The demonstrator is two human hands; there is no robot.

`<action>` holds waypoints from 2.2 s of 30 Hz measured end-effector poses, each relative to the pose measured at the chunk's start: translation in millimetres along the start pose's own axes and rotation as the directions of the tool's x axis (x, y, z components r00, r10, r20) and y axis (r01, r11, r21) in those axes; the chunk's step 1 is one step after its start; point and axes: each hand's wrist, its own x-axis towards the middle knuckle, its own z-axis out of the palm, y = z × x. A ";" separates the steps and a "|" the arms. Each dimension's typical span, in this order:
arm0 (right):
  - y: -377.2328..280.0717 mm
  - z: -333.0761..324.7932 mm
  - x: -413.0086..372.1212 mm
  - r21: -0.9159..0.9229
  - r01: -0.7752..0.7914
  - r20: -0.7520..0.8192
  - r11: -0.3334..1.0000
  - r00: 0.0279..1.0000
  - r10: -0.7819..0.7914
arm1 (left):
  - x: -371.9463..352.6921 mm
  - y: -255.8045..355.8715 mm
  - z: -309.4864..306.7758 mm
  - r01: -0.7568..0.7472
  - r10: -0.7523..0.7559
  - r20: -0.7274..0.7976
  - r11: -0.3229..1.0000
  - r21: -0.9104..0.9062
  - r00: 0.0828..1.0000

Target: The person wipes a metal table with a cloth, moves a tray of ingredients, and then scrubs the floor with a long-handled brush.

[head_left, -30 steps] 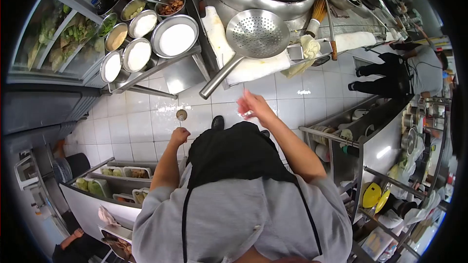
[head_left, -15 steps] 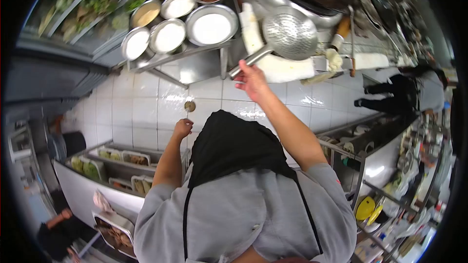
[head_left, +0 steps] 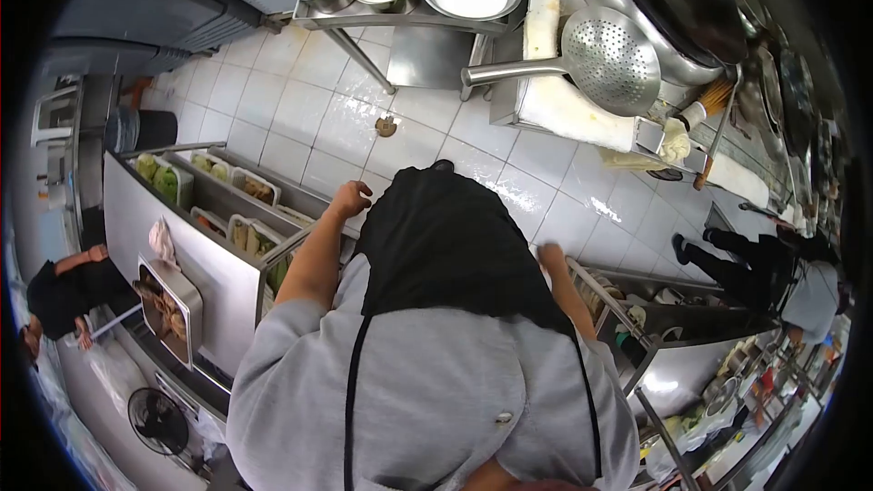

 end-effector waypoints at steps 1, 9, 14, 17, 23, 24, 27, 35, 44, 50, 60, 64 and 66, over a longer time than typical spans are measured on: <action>-5.3 -20.1 -27.3 0.205 -0.102 0.148 0.973 0.986 0.072 | -3.5 3.5 -0.6 0.006 -0.006 -0.006 1.000 0.023 1.000; -21.8 -74.4 -96.5 0.598 -0.371 0.322 0.710 0.923 0.212 | -7.9 47.5 -3.2 0.066 -0.065 -0.016 0.997 0.033 0.998; -84.4 -129.3 -31.5 0.772 -0.478 0.317 0.418 0.861 0.398 | 1.4 73.3 -3.1 -0.005 0.007 -0.045 1.000 0.026 0.999; -111.9 -151.4 9.4 0.827 -0.459 0.365 0.325 0.877 0.311 | 20.0 62.4 -1.7 -0.090 0.093 -0.054 0.995 0.049 0.994; -237.8 -250.7 76.2 0.902 -0.186 0.224 0.390 0.973 -0.052 | 50.4 74.2 -71.5 -0.026 0.009 -0.047 0.933 -0.359 0.999; -263.9 -267.4 85.5 0.917 -0.137 0.195 0.374 0.973 -0.121 | 59.0 77.0 -89.9 -0.029 -0.035 -0.108 0.840 -0.541 0.994; -345.7 -320.1 109.9 0.924 -0.039 0.136 0.380 0.963 -0.232 | 89.1 75.3 -141.9 -0.133 -0.149 -0.222 0.451 -0.882 0.964; -473.7 -376.1 187.4 1.000 0.004 -0.004 -0.001 1.000 0.019 | 156.0 76.2 -282.9 -0.277 -0.294 -0.189 -0.297 -0.914 0.937; -476.4 -366.3 228.2 0.949 0.106 0.064 -0.296 0.856 0.513 | 167.4 75.3 -293.5 -0.096 -0.130 -0.065 -0.248 -0.964 0.989; -475.7 -377.6 231.3 0.927 0.218 -0.001 -0.306 0.815 0.580 | 177.3 96.8 -303.1 -0.047 -0.248 0.008 -0.216 -0.975 0.969; -481.3 -379.9 236.0 0.890 0.192 0.042 -0.413 0.869 0.494 | 187.0 127.4 -309.3 -0.285 -0.387 -0.146 -0.329 -0.900 0.910; -481.2 -385.6 238.4 0.898 0.181 0.049 -0.400 0.864 0.502 | 184.5 135.5 -315.4 -0.299 -0.417 -0.127 -0.380 -0.875 0.900; -476.8 -383.9 241.6 0.900 0.185 0.034 -0.394 0.873 0.487 | 185.7 136.7 -316.2 -0.288 -0.409 -0.113 -0.396 -0.872 0.906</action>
